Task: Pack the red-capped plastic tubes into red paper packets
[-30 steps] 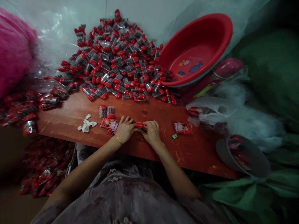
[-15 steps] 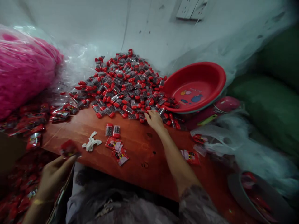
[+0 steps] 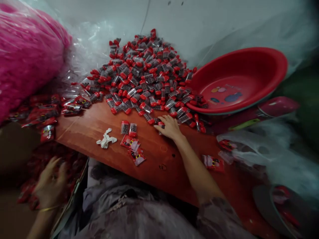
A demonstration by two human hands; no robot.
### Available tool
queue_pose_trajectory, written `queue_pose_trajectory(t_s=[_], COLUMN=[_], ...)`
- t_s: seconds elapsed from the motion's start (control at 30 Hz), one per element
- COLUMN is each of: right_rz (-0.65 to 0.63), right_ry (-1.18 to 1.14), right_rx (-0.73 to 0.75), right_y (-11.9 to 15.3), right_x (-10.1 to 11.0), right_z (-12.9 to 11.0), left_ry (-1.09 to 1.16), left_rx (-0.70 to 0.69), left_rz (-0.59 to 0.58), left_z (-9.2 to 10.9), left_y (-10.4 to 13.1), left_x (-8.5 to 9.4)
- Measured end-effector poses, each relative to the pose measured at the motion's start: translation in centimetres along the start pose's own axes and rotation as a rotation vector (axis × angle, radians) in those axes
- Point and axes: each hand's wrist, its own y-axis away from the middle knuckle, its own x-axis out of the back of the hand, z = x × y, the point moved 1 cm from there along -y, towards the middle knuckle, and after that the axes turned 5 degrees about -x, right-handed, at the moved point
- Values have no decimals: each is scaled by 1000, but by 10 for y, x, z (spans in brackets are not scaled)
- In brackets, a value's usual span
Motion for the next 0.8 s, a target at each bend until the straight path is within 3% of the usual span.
queue_pose_trajectory(t_s=[0.03,0.13,0.2,0.27,0.4,0.5,0.67,0.8], right_rz=[-4,30,110,190,156,89,97,195], right_ry=[10,57,62,11,-153,-200,-233,-278], right_rx=[11,38,56,114,365,388,315,301], right_y=[9,37,55,69,83,85,93,100], right_x=[0,2,4,4,-8,-19,-26,-24], right_z=[-1,-11,-25,-47,-98,-121,-122,-118], left_ry=[28,62,14,-43,-118,-123,-60,49], left_rx=[-114,-445,-519,-522,-535,-578,-669,-631], left_rz=[4,-243,-332,-385,-448,-491,-535,-466], left_z=[31,113,148,165,164,156,146,145], left_y=[-4,-3,2,4,-3,-10,-10,-9], left_x=[-18,-68,-94,-114,-135,-140,-142,-137])
